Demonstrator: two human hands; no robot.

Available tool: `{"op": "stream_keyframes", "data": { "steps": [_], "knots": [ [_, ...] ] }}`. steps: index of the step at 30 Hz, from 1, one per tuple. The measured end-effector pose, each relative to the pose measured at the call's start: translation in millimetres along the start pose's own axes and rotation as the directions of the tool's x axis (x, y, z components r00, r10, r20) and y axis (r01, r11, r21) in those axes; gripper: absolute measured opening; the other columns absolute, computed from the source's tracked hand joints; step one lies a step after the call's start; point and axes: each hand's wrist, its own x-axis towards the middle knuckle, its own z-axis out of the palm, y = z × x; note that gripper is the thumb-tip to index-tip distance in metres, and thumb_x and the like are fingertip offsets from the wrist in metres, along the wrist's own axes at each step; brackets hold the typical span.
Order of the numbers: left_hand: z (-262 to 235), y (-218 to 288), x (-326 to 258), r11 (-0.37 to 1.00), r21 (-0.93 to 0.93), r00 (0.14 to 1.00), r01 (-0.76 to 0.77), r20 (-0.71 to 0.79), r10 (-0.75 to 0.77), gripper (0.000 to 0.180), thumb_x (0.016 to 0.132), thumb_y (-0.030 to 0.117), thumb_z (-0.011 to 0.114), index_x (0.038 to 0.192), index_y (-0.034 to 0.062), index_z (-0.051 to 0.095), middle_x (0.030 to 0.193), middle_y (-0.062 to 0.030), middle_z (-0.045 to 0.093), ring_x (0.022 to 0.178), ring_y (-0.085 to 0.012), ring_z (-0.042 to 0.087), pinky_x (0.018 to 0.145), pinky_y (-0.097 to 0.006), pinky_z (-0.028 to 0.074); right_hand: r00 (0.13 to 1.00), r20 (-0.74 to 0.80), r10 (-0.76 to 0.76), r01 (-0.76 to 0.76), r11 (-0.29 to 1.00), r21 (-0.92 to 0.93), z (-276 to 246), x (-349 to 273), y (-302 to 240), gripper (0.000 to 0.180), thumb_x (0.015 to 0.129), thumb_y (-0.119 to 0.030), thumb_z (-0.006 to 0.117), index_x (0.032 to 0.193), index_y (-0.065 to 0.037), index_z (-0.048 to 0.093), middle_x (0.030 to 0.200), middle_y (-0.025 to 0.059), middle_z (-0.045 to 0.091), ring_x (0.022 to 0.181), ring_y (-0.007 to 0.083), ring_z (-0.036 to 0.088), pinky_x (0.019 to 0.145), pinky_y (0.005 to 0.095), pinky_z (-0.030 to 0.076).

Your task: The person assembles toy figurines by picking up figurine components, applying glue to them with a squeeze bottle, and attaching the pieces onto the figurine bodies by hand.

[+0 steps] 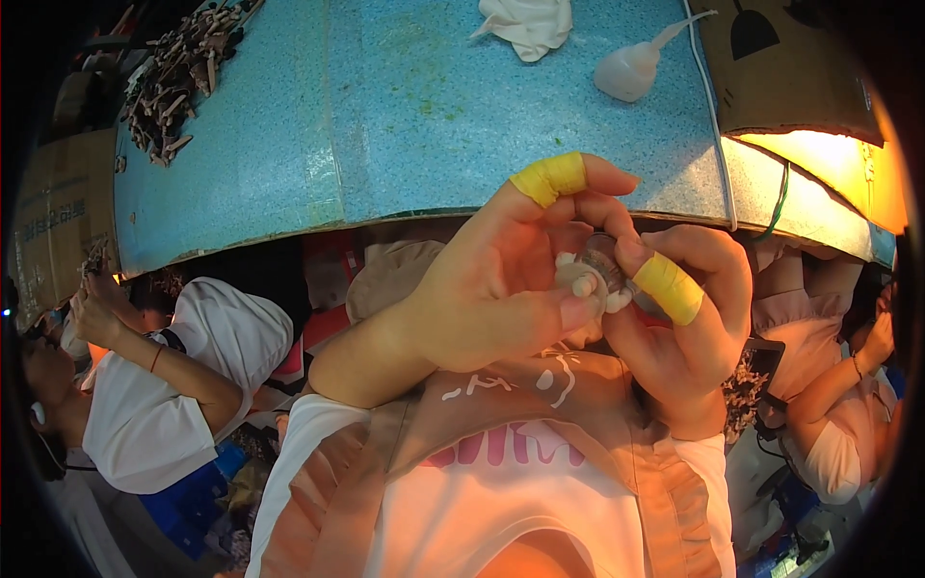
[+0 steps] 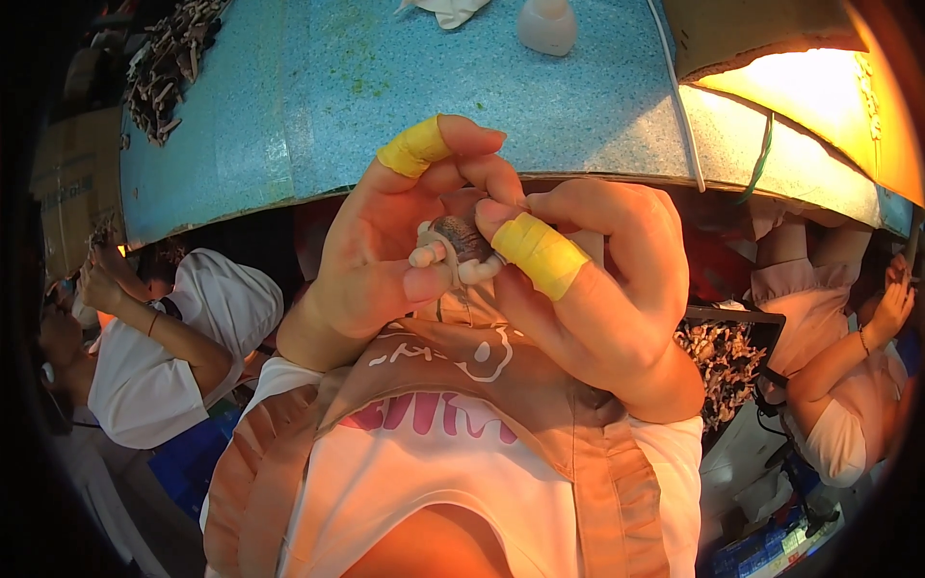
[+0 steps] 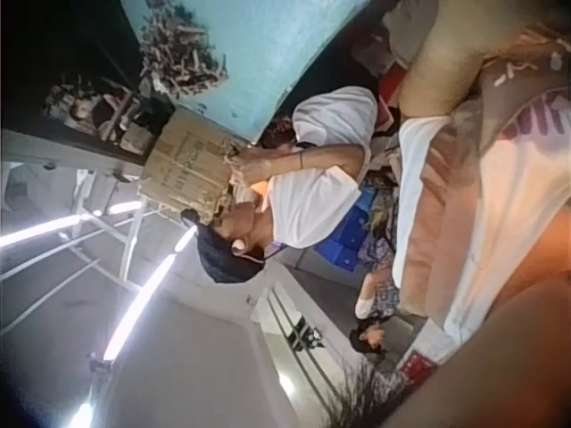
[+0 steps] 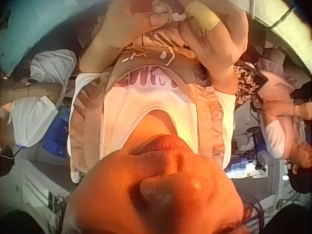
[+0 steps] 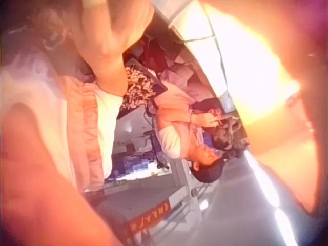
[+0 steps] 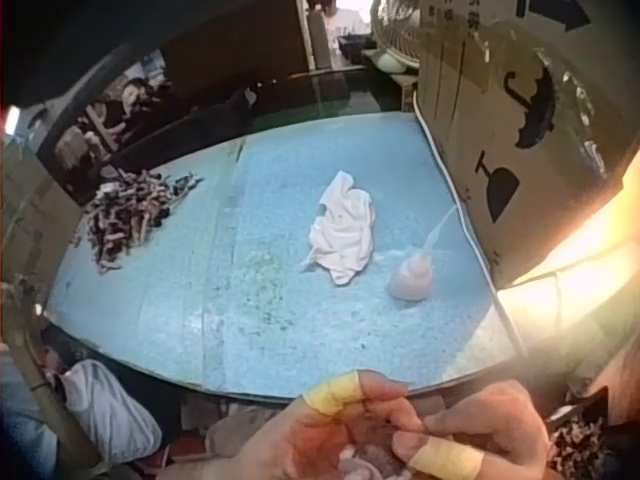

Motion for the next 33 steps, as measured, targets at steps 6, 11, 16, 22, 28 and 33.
{"op": "stream_keyframes", "data": {
  "steps": [6,11,16,22,28,33],
  "knots": [
    [-0.9,-2.6,2.5,0.999,0.035,1.000,-0.019,0.003,0.019,0.068,0.072,0.013,0.063,0.129,0.0025,0.028,0.107,-0.0112,0.047,0.097,-0.0155,0.049,0.077,-0.024,0.046,1.000,-0.016,-0.016,0.015,1.000,-0.027,1.1,-1.1,1.9,0.043,0.048,0.000,0.069,0.090,-0.005,0.065,0.083,0.0059,0.057,0.069,0.0198,0.054,0.060,0.0288,0.041],
    [-6.1,-3.4,9.4,0.998,0.012,0.998,-0.060,0.011,0.060,0.065,0.072,0.006,0.059,0.129,0.0035,0.027,0.106,-0.0129,0.048,0.094,-0.0167,0.051,0.078,-0.026,0.047,0.996,-0.001,-0.094,0.094,0.994,-0.057,4.0,2.0,11.1,0.045,0.051,-0.002,0.072,0.095,-0.004,0.063,0.084,0.0076,0.057,0.069,0.0207,0.054,0.061,0.0299,0.043],
    [-13.4,2.1,5.5,0.983,-0.010,0.983,-0.184,-0.022,0.184,0.067,0.072,0.000,0.057,0.130,0.0051,0.023,0.104,-0.0164,0.050,0.090,-0.0192,0.054,0.078,-0.028,0.048,0.980,-0.120,0.160,-0.104,0.921,0.376,6.7,-2.9,18.5,0.061,0.071,-0.036,0.071,0.113,0.003,0.050,0.099,0.0131,0.053,0.085,0.0202,0.052,0.074,0.0322,0.043],
    [-37.5,5.9,3.4,0.974,-0.084,0.976,-0.212,-0.070,0.206,0.066,0.072,0.002,0.060,0.128,0.0071,0.024,0.100,-0.0172,0.052,0.083,-0.0227,0.058,0.071,-0.031,0.050,0.965,-0.111,0.239,-0.242,0.970,-0.011,7.9,32.9,40.9,0.044,0.084,-0.009,0.052,0.124,0.003,0.040,0.118,0.0151,0.049,0.104,0.0207,0.048,0.086,0.0306,0.035],
    [-58.0,43.7,-2.3,0.984,-0.015,0.953,-0.178,-0.251,0.169,0.055,0.076,0.008,0.055,0.124,0.0057,0.026,0.097,-0.0145,0.055,0.084,-0.0275,0.060,0.066,-0.031,0.050,0.992,-0.062,0.107,-0.115,0.983,-0.142,34.7,66.8,57.0,0.042,0.081,-0.006,0.056,0.119,0.004,0.043,0.111,0.0176,0.053,0.102,0.0286,0.050,0.086,0.0368,0.037],
    [-109.4,105.8,33.8,0.980,0.201,0.892,-0.016,-0.440,0.105,0.023,0.080,0.018,0.054,0.094,0.0003,0.050,0.085,-0.0124,0.053,0.076,-0.0272,0.059,0.062,-0.033,0.050,0.971,-0.115,0.208,-0.206,0.978,0.030,41.8,60.6,68.1,0.026,0.079,-0.007,0.057,0.103,0.004,0.053,0.091,0.0144,0.061,0.087,0.0294,0.056,0.080,0.0372,0.040]
  ]
}}
